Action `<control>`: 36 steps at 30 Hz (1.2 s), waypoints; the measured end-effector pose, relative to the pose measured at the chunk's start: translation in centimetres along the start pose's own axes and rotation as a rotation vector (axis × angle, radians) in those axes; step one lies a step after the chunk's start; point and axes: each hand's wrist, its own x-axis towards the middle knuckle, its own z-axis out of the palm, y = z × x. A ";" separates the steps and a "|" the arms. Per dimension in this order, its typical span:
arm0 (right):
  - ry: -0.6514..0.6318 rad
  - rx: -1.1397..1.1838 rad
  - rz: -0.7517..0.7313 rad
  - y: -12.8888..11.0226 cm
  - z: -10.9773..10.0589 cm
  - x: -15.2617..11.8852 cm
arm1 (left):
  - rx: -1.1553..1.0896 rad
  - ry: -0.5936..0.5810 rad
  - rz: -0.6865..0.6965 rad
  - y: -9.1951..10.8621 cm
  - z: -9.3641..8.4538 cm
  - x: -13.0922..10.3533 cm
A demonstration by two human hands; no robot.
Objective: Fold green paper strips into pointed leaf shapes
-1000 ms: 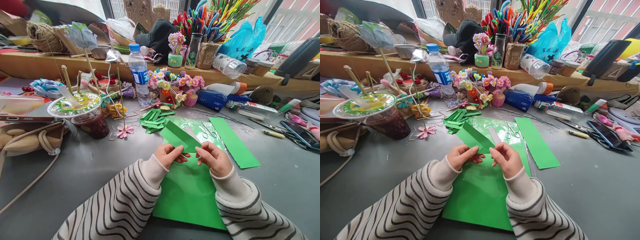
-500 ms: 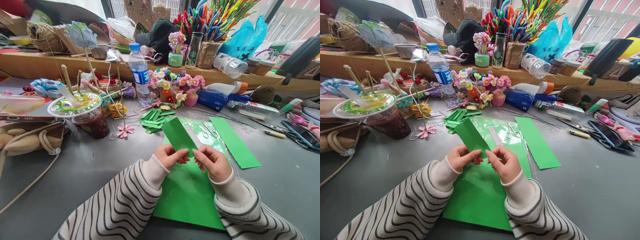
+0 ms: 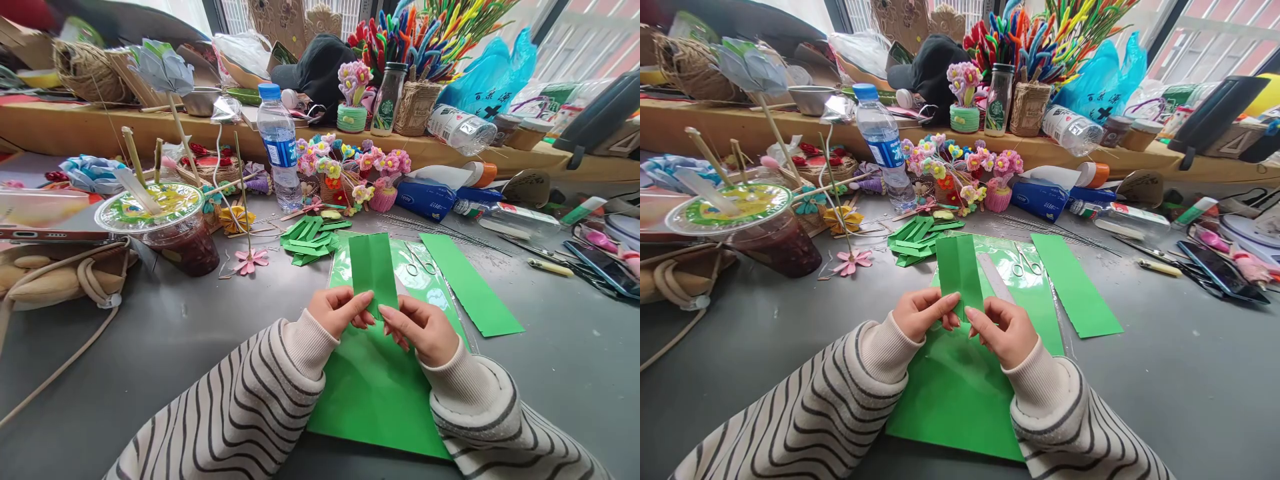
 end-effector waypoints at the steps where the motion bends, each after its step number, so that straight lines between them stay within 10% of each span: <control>1: -0.015 0.004 -0.003 0.1 -0.1 0.0 | 0.000 0.010 0.009 -0.1 0.0 0.1; 8: 0.121 -0.192 -0.405 -0.5 -2.2 0.2 | -0.017 0.047 0.017 -0.4 -0.1 0.3; 15: -0.132 -0.575 -0.647 -1.0 -2.9 0.4 | -0.007 0.054 0.007 0.0 0.2 0.0; 36: 0.091 -0.136 -0.393 0.1 -1.5 0.8 | -0.155 0.078 0.052 -1.0 0.4 0.2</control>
